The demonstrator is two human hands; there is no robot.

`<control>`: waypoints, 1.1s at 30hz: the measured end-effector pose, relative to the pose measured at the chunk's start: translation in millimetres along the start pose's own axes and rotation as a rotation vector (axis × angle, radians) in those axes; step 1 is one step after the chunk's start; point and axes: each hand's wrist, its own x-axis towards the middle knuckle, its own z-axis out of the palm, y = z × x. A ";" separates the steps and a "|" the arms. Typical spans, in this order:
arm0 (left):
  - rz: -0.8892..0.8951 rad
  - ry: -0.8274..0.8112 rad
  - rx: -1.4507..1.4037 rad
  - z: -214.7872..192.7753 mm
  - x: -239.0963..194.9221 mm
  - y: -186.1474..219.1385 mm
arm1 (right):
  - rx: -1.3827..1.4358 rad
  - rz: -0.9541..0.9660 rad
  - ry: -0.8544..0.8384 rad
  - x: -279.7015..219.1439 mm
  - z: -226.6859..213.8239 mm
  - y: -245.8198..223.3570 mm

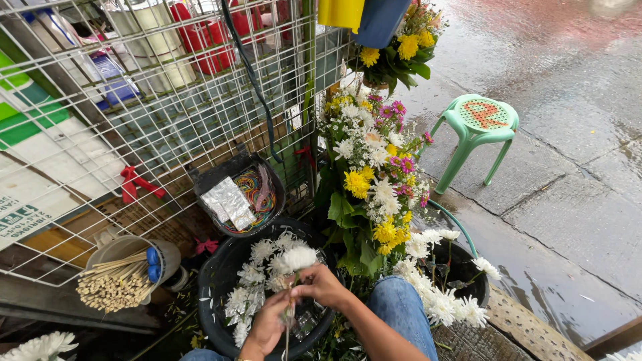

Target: The person prepares flowers by handling white blossoms in a black basin, picking up flower stems, and placing them into the basin.

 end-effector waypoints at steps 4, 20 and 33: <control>-0.159 -0.314 -0.166 -0.1 -13.3 10.4 | 0.441 0.073 -0.229 -8.5 3.9 2.4; -0.067 0.004 0.094 2.6 -15.2 16.0 | -0.021 0.122 0.050 -4.4 12.6 -6.2; 0.078 0.025 0.046 -1.7 4.7 -8.3 | -0.065 0.110 0.216 -1.8 22.5 21.6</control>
